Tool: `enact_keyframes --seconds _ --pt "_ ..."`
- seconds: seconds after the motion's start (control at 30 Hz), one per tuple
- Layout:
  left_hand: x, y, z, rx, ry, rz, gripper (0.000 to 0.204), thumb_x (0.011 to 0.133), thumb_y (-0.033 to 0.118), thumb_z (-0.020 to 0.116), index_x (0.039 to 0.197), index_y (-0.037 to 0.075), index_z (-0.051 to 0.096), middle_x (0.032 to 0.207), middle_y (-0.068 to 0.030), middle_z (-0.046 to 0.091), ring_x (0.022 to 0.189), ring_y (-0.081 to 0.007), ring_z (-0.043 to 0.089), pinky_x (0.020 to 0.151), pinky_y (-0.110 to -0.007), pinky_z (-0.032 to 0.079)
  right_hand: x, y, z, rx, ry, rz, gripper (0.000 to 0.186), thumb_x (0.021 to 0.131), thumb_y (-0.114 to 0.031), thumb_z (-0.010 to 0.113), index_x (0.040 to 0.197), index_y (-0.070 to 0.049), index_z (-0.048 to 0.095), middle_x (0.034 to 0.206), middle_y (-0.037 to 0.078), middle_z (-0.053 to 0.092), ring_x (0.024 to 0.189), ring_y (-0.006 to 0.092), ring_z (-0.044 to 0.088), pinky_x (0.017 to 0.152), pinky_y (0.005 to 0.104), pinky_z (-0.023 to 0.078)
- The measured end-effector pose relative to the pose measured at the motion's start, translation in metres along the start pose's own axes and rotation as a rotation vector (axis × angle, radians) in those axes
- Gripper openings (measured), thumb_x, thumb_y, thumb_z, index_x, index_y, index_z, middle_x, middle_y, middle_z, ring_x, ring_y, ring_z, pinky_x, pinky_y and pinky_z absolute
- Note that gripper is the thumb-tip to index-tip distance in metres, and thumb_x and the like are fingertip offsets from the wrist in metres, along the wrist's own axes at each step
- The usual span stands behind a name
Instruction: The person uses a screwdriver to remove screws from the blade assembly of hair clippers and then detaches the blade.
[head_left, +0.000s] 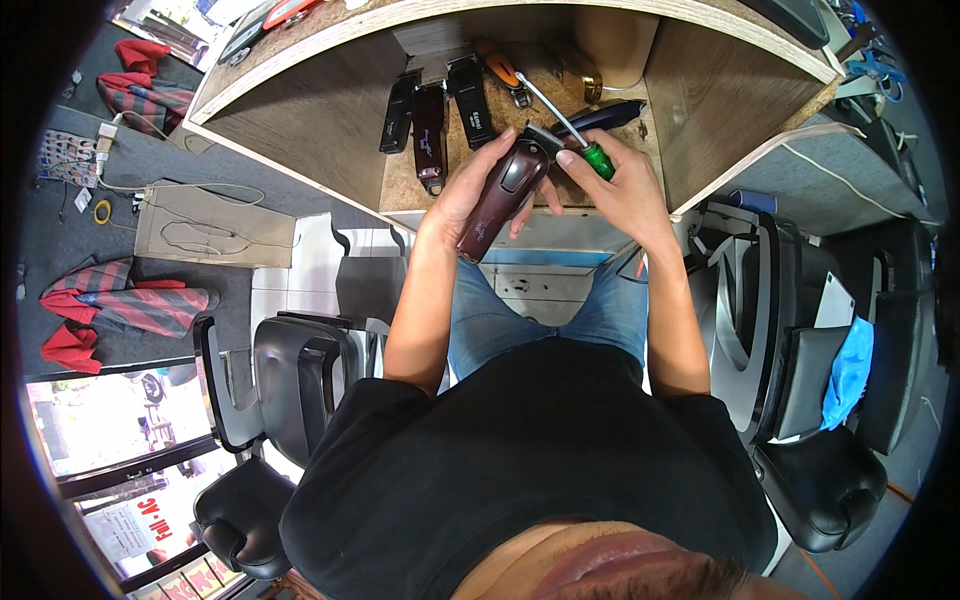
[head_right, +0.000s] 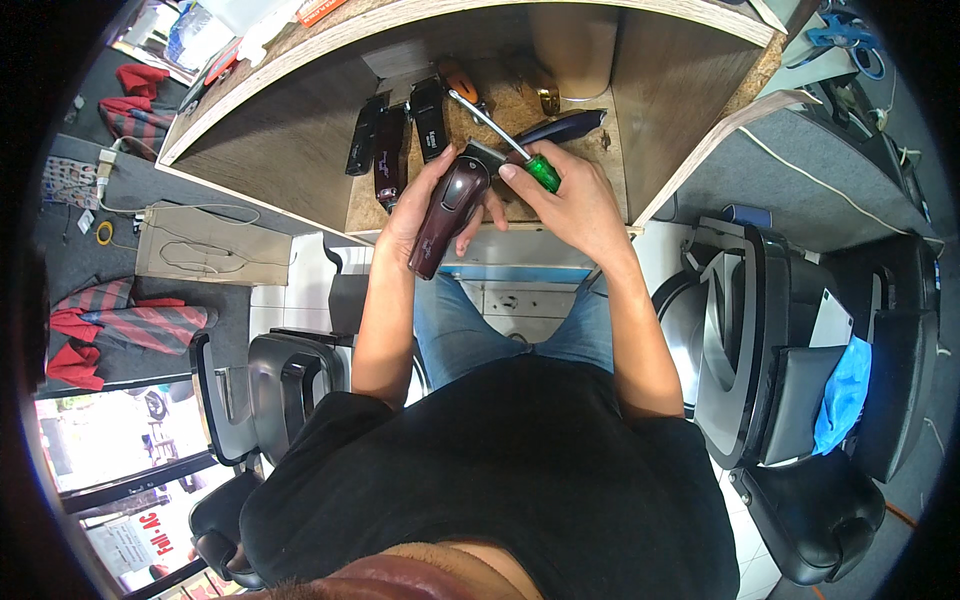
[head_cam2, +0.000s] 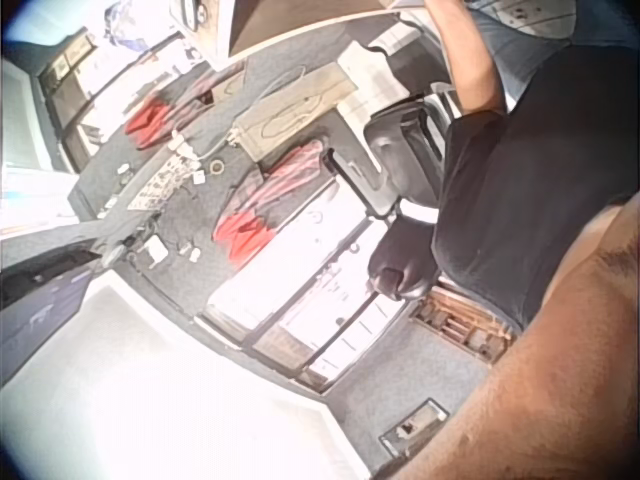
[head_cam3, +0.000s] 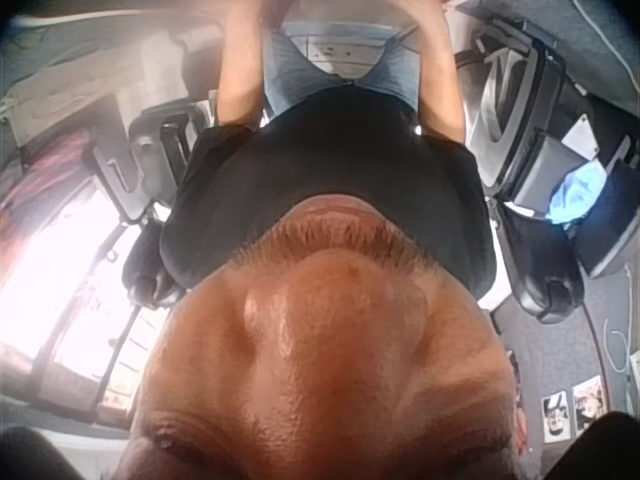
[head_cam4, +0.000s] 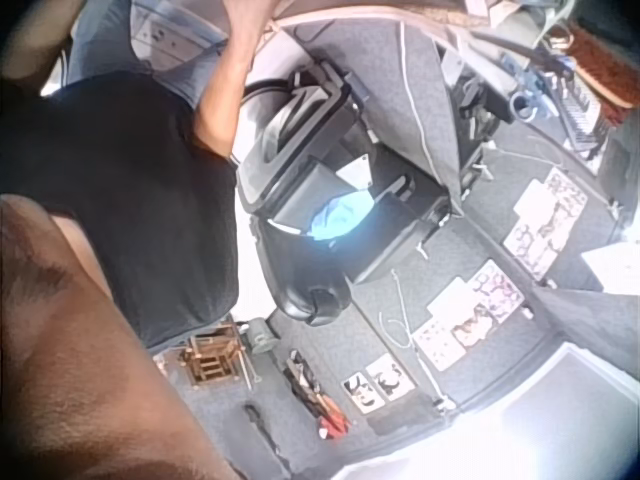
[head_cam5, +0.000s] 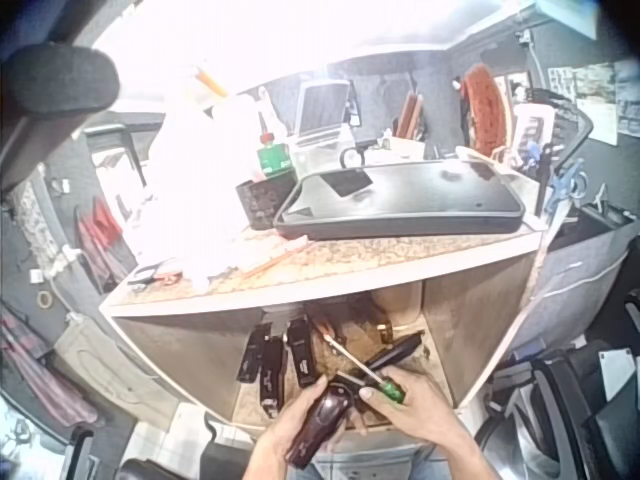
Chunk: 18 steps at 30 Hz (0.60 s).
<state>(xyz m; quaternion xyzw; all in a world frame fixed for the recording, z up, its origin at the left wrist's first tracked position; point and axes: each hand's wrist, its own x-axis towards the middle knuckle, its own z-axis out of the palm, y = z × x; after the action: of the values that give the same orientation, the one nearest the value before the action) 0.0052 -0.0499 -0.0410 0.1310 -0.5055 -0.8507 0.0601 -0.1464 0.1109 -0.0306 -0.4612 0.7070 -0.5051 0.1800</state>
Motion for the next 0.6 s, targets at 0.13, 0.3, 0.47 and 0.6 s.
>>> enact_keyframes --seconds 0.13,0.3,0.47,0.6 --pt "0.0001 -0.0001 0.0 -0.002 -0.006 0.003 0.072 0.112 0.054 0.028 0.102 -0.01 0.06 0.084 -0.0378 0.068 0.04 -0.0234 0.06 0.034 -0.029 0.05 -0.0001 -0.0003 -0.0001 -0.008 -0.001 0.016 0.034 0.098 -0.033 0.074 0.112 -0.002 0.07 0.076 0.012 0.066 0.067 0.0215 0.059 0.067 0.0355 0.049" --pt "0.0007 -0.0014 -0.0012 -0.007 -0.016 0.02 0.07 0.112 0.053 0.028 0.103 -0.009 0.061 0.084 -0.0375 0.068 0.04 -0.023 0.06 0.035 -0.029 0.051 0.0002 0.0018 0.0009 -0.014 0.007 0.003 0.034 0.098 -0.033 0.074 0.111 -0.002 0.07 0.076 0.013 0.065 0.066 0.0238 0.059 0.067 0.0362 0.049" --pt "0.0002 -0.0011 -0.0019 -0.008 -0.021 0.016 0.069 0.112 0.052 0.029 0.104 -0.008 0.06 0.084 -0.0375 0.068 0.041 -0.0228 0.06 0.035 -0.029 0.051 0.0005 -0.0009 -0.0002 -0.033 -0.007 0.028 0.034 0.098 -0.033 0.073 0.11 -0.002 0.069 0.075 0.013 0.065 0.065 0.0247 0.059 0.066 0.037 0.048" --pt "0.0004 -0.0007 -0.001 -0.023 -0.014 0.006 0.07 0.112 0.053 0.029 0.102 -0.009 0.06 0.084 -0.0374 0.068 0.041 -0.023 0.06 0.035 -0.029 0.051 0.0009 0.0027 0.001 -0.022 0.006 0.001 0.034 0.098 -0.033 0.073 0.11 -0.002 0.069 0.074 0.013 0.064 0.065 0.024 0.059 0.066 0.0369 0.048"
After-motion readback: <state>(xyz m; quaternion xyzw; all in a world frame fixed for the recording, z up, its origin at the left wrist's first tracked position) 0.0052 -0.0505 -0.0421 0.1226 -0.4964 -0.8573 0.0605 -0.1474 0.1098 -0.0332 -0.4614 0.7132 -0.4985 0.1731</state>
